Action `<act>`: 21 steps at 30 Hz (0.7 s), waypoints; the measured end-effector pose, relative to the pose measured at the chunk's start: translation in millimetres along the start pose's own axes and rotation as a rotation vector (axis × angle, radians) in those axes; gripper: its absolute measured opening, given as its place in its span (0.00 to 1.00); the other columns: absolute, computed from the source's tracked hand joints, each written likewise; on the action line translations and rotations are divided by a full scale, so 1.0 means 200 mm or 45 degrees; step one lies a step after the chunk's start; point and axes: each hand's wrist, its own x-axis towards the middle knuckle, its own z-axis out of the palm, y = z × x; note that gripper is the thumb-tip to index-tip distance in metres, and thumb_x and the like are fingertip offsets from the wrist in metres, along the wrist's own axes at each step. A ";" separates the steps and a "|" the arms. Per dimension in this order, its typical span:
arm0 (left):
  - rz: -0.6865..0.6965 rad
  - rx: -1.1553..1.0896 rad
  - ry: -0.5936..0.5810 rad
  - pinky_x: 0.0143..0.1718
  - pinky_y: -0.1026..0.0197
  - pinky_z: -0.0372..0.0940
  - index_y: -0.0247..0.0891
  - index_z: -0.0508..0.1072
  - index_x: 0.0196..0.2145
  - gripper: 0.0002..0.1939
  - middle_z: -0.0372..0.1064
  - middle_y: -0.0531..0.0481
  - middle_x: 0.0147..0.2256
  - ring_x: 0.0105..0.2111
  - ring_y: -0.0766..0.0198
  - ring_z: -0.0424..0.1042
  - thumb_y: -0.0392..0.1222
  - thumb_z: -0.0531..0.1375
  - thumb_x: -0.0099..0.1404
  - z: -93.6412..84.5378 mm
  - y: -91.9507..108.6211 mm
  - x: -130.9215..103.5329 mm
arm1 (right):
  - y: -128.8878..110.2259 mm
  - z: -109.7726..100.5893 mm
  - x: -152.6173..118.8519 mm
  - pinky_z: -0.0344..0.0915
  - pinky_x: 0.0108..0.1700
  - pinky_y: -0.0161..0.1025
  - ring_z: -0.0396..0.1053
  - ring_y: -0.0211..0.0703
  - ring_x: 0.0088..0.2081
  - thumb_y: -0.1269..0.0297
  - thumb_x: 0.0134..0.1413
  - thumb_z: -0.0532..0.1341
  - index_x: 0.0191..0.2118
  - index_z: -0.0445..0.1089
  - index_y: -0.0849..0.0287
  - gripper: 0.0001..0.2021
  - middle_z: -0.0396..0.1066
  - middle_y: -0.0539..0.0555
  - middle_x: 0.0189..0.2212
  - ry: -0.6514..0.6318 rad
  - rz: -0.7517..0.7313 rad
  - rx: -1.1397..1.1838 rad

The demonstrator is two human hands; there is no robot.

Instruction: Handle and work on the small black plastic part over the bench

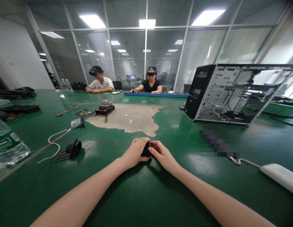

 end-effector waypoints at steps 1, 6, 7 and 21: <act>-0.001 -0.002 0.002 0.45 0.55 0.54 0.40 0.56 0.44 0.26 0.62 0.49 0.41 0.43 0.58 0.61 0.40 0.62 0.48 0.00 0.00 0.00 | -0.01 0.00 0.00 0.66 0.37 0.37 0.66 0.38 0.35 0.62 0.50 0.55 0.37 0.59 0.58 0.09 0.65 0.52 0.34 -0.018 -0.006 -0.011; 0.000 -0.016 -0.003 0.45 0.54 0.54 0.40 0.55 0.44 0.27 0.62 0.49 0.41 0.42 0.58 0.62 0.37 0.61 0.48 0.00 0.00 0.00 | -0.04 0.00 -0.03 0.65 0.40 0.37 0.65 0.37 0.37 0.64 0.48 0.56 0.37 0.59 0.57 0.08 0.64 0.50 0.35 -0.020 -0.126 -0.032; 0.000 -0.017 -0.002 0.45 0.54 0.54 0.40 0.55 0.44 0.27 0.62 0.49 0.41 0.42 0.58 0.62 0.37 0.61 0.48 0.00 0.00 0.00 | -0.04 0.00 -0.03 0.65 0.39 0.37 0.65 0.37 0.37 0.63 0.49 0.56 0.36 0.59 0.57 0.08 0.64 0.50 0.34 -0.015 -0.127 -0.026; 0.001 -0.006 -0.022 0.45 0.54 0.54 0.39 0.55 0.44 0.27 0.62 0.49 0.41 0.43 0.58 0.62 0.36 0.61 0.47 0.00 0.00 0.00 | -0.04 0.01 -0.03 0.65 0.40 0.38 0.65 0.38 0.37 0.64 0.48 0.57 0.37 0.60 0.57 0.09 0.63 0.51 0.35 -0.015 -0.123 -0.048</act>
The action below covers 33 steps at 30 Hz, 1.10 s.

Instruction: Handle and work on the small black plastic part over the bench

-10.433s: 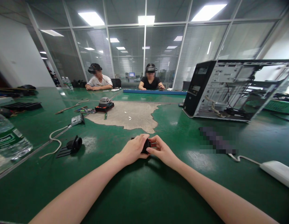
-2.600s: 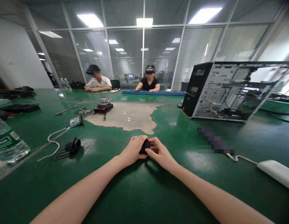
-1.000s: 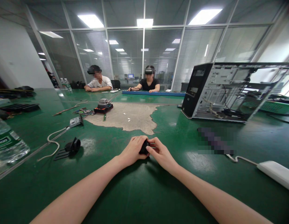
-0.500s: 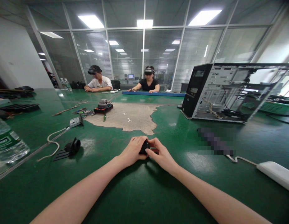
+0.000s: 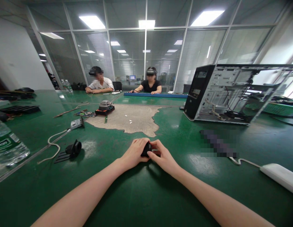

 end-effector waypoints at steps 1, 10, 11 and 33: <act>0.000 -0.001 0.001 0.45 0.54 0.54 0.39 0.55 0.44 0.27 0.62 0.49 0.41 0.43 0.58 0.62 0.36 0.61 0.47 0.00 0.00 0.00 | 0.00 0.00 0.00 0.65 0.40 0.38 0.65 0.37 0.37 0.64 0.48 0.57 0.37 0.60 0.57 0.09 0.63 0.50 0.35 0.008 -0.018 0.011; -0.002 -0.001 0.013 0.45 0.54 0.54 0.40 0.55 0.44 0.27 0.62 0.48 0.41 0.43 0.58 0.62 0.39 0.62 0.48 0.00 0.00 0.00 | 0.04 0.00 0.02 0.66 0.37 0.38 0.66 0.38 0.36 0.62 0.49 0.56 0.39 0.59 0.58 0.11 0.65 0.53 0.36 0.043 0.112 0.036; -0.001 0.000 0.014 0.45 0.54 0.54 0.40 0.55 0.45 0.27 0.62 0.48 0.42 0.43 0.57 0.62 0.39 0.62 0.48 0.00 0.00 0.00 | 0.04 0.00 0.02 0.66 0.37 0.38 0.66 0.38 0.35 0.62 0.49 0.56 0.39 0.59 0.58 0.11 0.65 0.53 0.36 0.029 0.126 0.021; -0.014 -0.022 -0.008 0.45 0.53 0.54 0.40 0.55 0.45 0.27 0.62 0.48 0.41 0.43 0.57 0.62 0.36 0.61 0.47 -0.01 0.00 0.00 | -0.01 0.00 0.00 0.65 0.42 0.39 0.65 0.38 0.39 0.64 0.47 0.57 0.38 0.60 0.57 0.10 0.63 0.51 0.37 0.029 -0.042 -0.051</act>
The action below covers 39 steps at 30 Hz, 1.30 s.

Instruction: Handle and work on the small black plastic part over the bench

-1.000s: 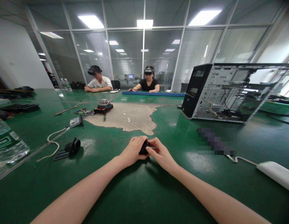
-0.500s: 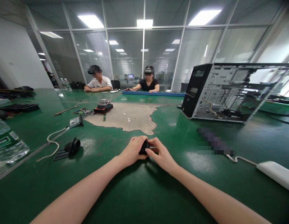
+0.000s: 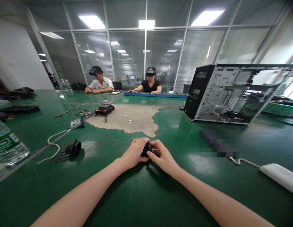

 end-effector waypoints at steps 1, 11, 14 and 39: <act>-0.001 -0.004 0.003 0.45 0.53 0.54 0.40 0.55 0.45 0.27 0.62 0.48 0.41 0.43 0.57 0.62 0.36 0.61 0.47 0.00 0.00 0.00 | 0.00 0.00 0.00 0.64 0.42 0.39 0.65 0.38 0.39 0.64 0.48 0.57 0.38 0.60 0.56 0.09 0.63 0.51 0.37 0.007 -0.011 0.012; -0.003 0.004 0.015 0.45 0.54 0.54 0.40 0.56 0.44 0.27 0.62 0.48 0.41 0.43 0.57 0.62 0.37 0.62 0.47 0.00 0.00 0.00 | 0.03 0.00 0.01 0.66 0.38 0.40 0.66 0.38 0.36 0.63 0.50 0.55 0.39 0.58 0.57 0.10 0.63 0.53 0.37 -0.020 0.113 0.024; -0.004 -0.009 0.006 0.45 0.54 0.54 0.40 0.56 0.44 0.27 0.62 0.49 0.40 0.42 0.58 0.62 0.36 0.61 0.47 0.00 0.00 0.00 | 0.01 0.00 0.00 0.64 0.42 0.39 0.65 0.38 0.39 0.65 0.48 0.56 0.38 0.59 0.57 0.09 0.62 0.51 0.37 -0.005 -0.002 0.006; 0.014 0.001 0.017 0.45 0.55 0.54 0.40 0.56 0.44 0.26 0.62 0.49 0.41 0.42 0.58 0.61 0.39 0.61 0.48 0.00 0.00 0.00 | 0.04 0.00 0.02 0.65 0.39 0.39 0.67 0.39 0.36 0.62 0.49 0.55 0.36 0.59 0.58 0.09 0.65 0.52 0.34 -0.014 0.142 0.036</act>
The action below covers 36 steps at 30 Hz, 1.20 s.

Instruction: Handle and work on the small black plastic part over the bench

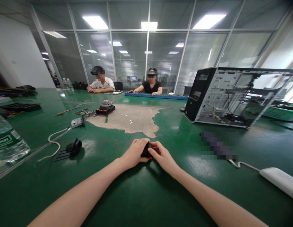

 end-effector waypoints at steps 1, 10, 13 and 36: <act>0.000 0.000 -0.004 0.45 0.55 0.53 0.40 0.56 0.44 0.26 0.62 0.49 0.41 0.42 0.58 0.61 0.38 0.61 0.48 0.00 0.00 0.00 | -0.01 0.00 -0.01 0.64 0.40 0.39 0.66 0.39 0.37 0.63 0.49 0.56 0.37 0.59 0.58 0.08 0.65 0.52 0.35 -0.020 -0.032 -0.002; -0.007 -0.005 0.009 0.45 0.55 0.54 0.40 0.56 0.44 0.25 0.62 0.49 0.41 0.42 0.58 0.62 0.40 0.61 0.49 0.00 0.00 0.00 | 0.01 0.00 0.00 0.65 0.36 0.36 0.67 0.37 0.33 0.62 0.49 0.56 0.36 0.58 0.57 0.08 0.64 0.50 0.32 0.022 -0.026 0.070; -0.013 -0.003 0.002 0.45 0.54 0.54 0.40 0.56 0.44 0.25 0.62 0.49 0.41 0.42 0.57 0.62 0.40 0.61 0.48 0.01 0.00 0.00 | 0.01 0.00 0.01 0.65 0.36 0.37 0.67 0.38 0.34 0.62 0.49 0.56 0.37 0.58 0.58 0.10 0.65 0.51 0.34 0.017 0.021 0.027; -0.012 -0.014 -0.006 0.45 0.55 0.53 0.40 0.55 0.44 0.27 0.62 0.50 0.41 0.42 0.59 0.62 0.37 0.61 0.47 0.00 0.00 0.00 | -0.02 0.00 -0.02 0.65 0.39 0.37 0.66 0.37 0.37 0.64 0.48 0.57 0.37 0.59 0.56 0.09 0.64 0.50 0.34 -0.028 -0.071 0.058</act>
